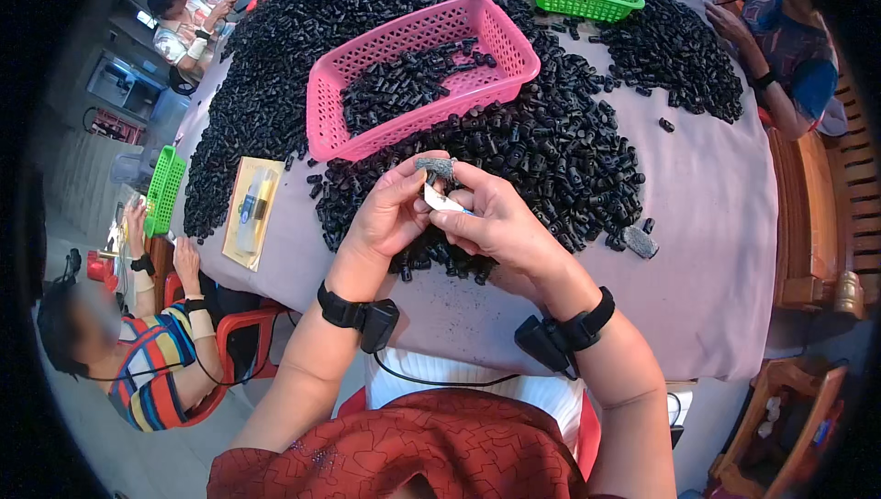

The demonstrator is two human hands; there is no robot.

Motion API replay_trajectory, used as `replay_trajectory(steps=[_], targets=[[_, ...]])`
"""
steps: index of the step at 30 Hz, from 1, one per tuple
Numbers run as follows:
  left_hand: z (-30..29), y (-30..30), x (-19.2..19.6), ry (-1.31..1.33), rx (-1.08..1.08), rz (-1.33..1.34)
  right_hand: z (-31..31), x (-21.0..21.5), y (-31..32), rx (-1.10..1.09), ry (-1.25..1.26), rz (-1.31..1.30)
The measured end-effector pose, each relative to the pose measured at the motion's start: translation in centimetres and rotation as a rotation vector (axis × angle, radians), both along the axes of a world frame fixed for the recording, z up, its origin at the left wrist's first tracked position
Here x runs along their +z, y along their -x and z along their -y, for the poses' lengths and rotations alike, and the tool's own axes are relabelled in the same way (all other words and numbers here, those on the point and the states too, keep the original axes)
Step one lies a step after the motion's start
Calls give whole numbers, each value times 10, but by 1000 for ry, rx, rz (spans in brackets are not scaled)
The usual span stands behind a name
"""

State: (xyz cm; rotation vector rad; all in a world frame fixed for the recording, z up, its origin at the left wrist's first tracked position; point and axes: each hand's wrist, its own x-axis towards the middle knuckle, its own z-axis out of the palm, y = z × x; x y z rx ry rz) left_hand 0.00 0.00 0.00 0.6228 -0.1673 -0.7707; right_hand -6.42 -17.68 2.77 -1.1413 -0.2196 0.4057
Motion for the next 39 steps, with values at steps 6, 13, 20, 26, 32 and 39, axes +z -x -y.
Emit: replay_trajectory(steps=[6, 13, 20, 26, 32, 39], targets=[[1, 3, 1, 6, -10, -23, -2, 4, 3, -64, -44, -23], [0, 2, -1, 37, -21, -53, -4, 10, 4, -54, -52, -18], [0, 1, 2, 24, -24, -50, -3, 4, 4, -42, 17, 15], [1, 2, 3, 35, -44, -56, -5, 10, 3, -135, -43, -38], [-4, -2, 20, -298, 220, 222, -2, 7, 1, -327, -24, -17], [-24, -41, 71, -424, 656, 458, -1, 2, -2, -442, -54, -2]])
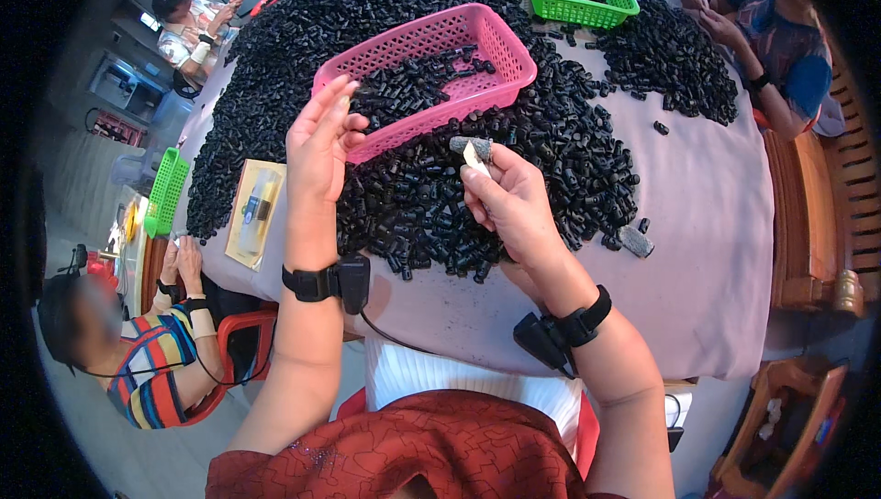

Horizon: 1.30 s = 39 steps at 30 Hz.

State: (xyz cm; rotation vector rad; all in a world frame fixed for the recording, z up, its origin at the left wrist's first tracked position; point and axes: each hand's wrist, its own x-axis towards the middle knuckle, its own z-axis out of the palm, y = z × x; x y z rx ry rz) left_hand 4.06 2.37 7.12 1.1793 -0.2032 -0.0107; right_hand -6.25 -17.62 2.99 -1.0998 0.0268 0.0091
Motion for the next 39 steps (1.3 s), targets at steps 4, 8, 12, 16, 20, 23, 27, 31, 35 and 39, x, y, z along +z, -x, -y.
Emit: replay_trajectory(steps=[4, 8, 12, 16, 20, 23, 27, 31, 35, 39], targets=[[5, 14, -5, -272, 147, 120, 0, 1, 1, -9, 3, 9], [9, 41, -22, -873, -118, 237, 2, 3, 1, -1, 12, 10], [14, 46, -26, -1392, -89, 504, -1, 2, 1, 2, 18, 1], [19, 46, -29, -1459, -127, 576, 0, 1, 1, 21, 3, 15], [23, 45, -30, -1524, -225, 555, 0, 0, 1, 21, 23, 3], [23, 46, -29, -1492, -237, 578, 0, 0, 1, 31, 26, 3], [22, 44, -30, -1378, -261, 604, 0, -2, 0, 25, 23, -5], [19, 38, -28, -1186, -358, 360, -1, -1, 0, 36, 42, -7], [17, 35, -39, -181, -528, -102, 0, -1, 1, 41, 54, -19], [11, 34, -50, 208, -617, -303, -2, 4, 2, 86, 123, -2]])
